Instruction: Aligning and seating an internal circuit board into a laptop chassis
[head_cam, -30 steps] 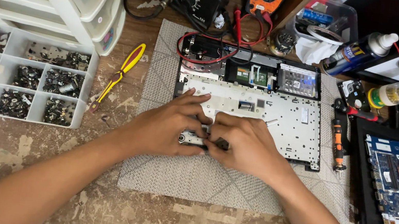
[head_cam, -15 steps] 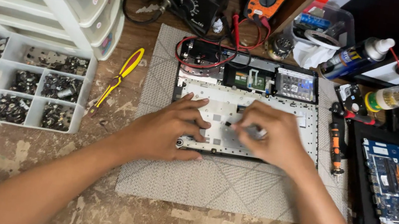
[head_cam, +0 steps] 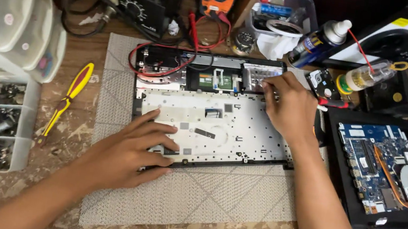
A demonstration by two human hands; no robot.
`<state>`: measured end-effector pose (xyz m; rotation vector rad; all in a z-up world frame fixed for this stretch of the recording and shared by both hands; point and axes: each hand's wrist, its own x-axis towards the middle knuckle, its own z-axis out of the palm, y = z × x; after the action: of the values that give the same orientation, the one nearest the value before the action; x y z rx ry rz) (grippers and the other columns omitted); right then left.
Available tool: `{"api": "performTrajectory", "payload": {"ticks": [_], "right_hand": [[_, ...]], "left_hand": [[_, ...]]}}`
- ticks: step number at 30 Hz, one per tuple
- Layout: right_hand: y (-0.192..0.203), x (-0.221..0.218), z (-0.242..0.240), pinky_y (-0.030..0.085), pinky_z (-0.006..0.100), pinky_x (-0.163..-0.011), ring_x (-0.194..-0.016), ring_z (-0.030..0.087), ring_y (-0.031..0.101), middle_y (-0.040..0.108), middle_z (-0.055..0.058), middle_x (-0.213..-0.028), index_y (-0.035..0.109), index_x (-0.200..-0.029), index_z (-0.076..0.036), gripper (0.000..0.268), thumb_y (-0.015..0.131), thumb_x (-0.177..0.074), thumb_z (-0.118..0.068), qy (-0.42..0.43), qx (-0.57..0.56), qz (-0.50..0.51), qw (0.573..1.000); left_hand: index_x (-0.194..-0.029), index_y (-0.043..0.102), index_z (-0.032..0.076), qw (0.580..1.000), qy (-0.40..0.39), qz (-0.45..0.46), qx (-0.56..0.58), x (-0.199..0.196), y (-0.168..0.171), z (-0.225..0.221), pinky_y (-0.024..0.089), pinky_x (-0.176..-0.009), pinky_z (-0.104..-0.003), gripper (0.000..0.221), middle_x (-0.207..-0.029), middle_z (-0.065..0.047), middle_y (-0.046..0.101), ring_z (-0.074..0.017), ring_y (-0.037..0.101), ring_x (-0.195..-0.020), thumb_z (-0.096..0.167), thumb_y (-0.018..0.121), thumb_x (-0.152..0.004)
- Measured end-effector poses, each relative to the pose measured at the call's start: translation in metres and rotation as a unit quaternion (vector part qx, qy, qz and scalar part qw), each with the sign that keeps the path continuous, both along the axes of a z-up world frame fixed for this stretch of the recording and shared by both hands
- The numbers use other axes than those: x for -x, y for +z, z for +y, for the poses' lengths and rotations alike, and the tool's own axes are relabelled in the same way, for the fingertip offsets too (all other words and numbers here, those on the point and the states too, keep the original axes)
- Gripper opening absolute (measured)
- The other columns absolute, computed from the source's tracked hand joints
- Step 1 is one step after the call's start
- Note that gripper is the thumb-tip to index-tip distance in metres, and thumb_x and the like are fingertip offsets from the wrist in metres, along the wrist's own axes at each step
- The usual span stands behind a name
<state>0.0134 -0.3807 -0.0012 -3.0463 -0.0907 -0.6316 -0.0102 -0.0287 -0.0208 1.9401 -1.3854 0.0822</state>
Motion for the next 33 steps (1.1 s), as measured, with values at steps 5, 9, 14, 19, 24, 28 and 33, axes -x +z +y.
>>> {"api": "performTrajectory", "payload": {"ticks": [5, 9, 14, 19, 24, 28, 33], "right_hand": [[-0.001, 0.000, -0.003, 0.054, 0.039, -0.069, -0.077, 0.025, 0.069, 0.060, -0.003, -0.083, 0.070, -0.097, -0.021, 0.005, 0.067, -0.098, -0.024, 0.015, 0.002, -0.014, 1.000], [0.000, -0.002, -0.001, 0.053, 0.039, -0.073, -0.079, 0.025, 0.069, 0.061, 0.000, -0.082, 0.069, -0.097, -0.017, 0.004, 0.066, -0.098, -0.019, 0.024, -0.014, -0.012, 1.000], [0.000, -0.005, -0.012, 0.053, 0.041, -0.074, -0.079, 0.027, 0.069, 0.063, 0.000, -0.085, 0.069, -0.101, -0.016, 0.005, 0.066, -0.098, -0.015, 0.040, -0.042, -0.011, 0.998], [0.016, -0.002, -0.022, 0.053, 0.042, -0.072, -0.081, 0.031, 0.071, 0.066, 0.005, -0.088, 0.069, -0.105, -0.012, 0.014, 0.066, -0.096, -0.002, 0.089, -0.064, -0.020, 0.994], [0.037, 0.011, 0.011, 0.054, 0.040, -0.069, -0.078, 0.034, 0.071, 0.069, 0.013, -0.088, 0.069, -0.104, -0.005, 0.018, 0.061, -0.093, 0.006, 0.131, -0.100, 0.014, 0.986], [0.034, 0.023, 0.037, 0.054, 0.039, -0.072, -0.083, 0.032, 0.072, 0.070, 0.012, -0.088, 0.067, -0.110, -0.005, 0.024, 0.064, -0.088, 0.006, 0.179, -0.134, 0.040, 0.974], [0.050, 0.049, 0.077, 0.059, 0.038, -0.064, -0.070, 0.033, 0.073, 0.072, 0.022, -0.084, 0.071, -0.100, 0.004, 0.020, 0.061, -0.084, 0.010, 0.297, -0.226, 0.195, 0.907]], "left_hand": [[-0.081, 0.081, 0.013, 1.000, -0.006, 0.018, -0.017, 0.000, -0.002, -0.001, 0.032, -0.116, -0.064, 0.005, -0.099, -0.005, 0.076, -0.0304, 0.064, -0.119, 0.016, 0.081, -0.077], [-0.078, 0.081, 0.013, 1.000, -0.001, 0.020, -0.011, 0.002, 0.002, -0.002, 0.034, -0.115, -0.064, 0.002, -0.097, -0.005, 0.077, -0.0301, 0.066, -0.116, 0.013, 0.082, -0.076], [-0.077, 0.080, 0.013, 1.000, 0.000, 0.013, -0.001, 0.001, -0.001, -0.001, 0.035, -0.114, -0.063, 0.003, -0.098, -0.004, 0.077, -0.0293, 0.066, -0.115, 0.013, 0.082, -0.076], [-0.079, 0.080, 0.013, 1.000, 0.002, 0.011, 0.003, 0.001, -0.001, -0.001, 0.035, -0.114, -0.063, 0.004, -0.099, -0.004, 0.077, -0.0290, 0.066, -0.114, 0.014, 0.082, -0.076], [-0.085, 0.081, 0.016, 1.000, 0.021, 0.021, 0.002, -0.002, 0.002, 0.001, 0.033, -0.114, -0.064, 0.011, -0.106, -0.005, 0.074, -0.0308, 0.063, -0.119, 0.020, 0.084, -0.075], [-0.091, 0.079, 0.018, 1.000, 0.022, 0.018, -0.008, -0.002, 0.001, 0.003, 0.031, -0.116, -0.062, 0.012, -0.113, -0.006, 0.071, -0.0313, 0.061, -0.122, 0.022, 0.080, -0.080], [-0.114, 0.075, 0.012, 0.997, 0.020, 0.052, -0.057, -0.001, 0.005, 0.002, 0.026, -0.117, -0.066, 0.035, -0.114, -0.014, 0.071, -0.0348, 0.059, -0.125, 0.024, 0.079, -0.082]]}}
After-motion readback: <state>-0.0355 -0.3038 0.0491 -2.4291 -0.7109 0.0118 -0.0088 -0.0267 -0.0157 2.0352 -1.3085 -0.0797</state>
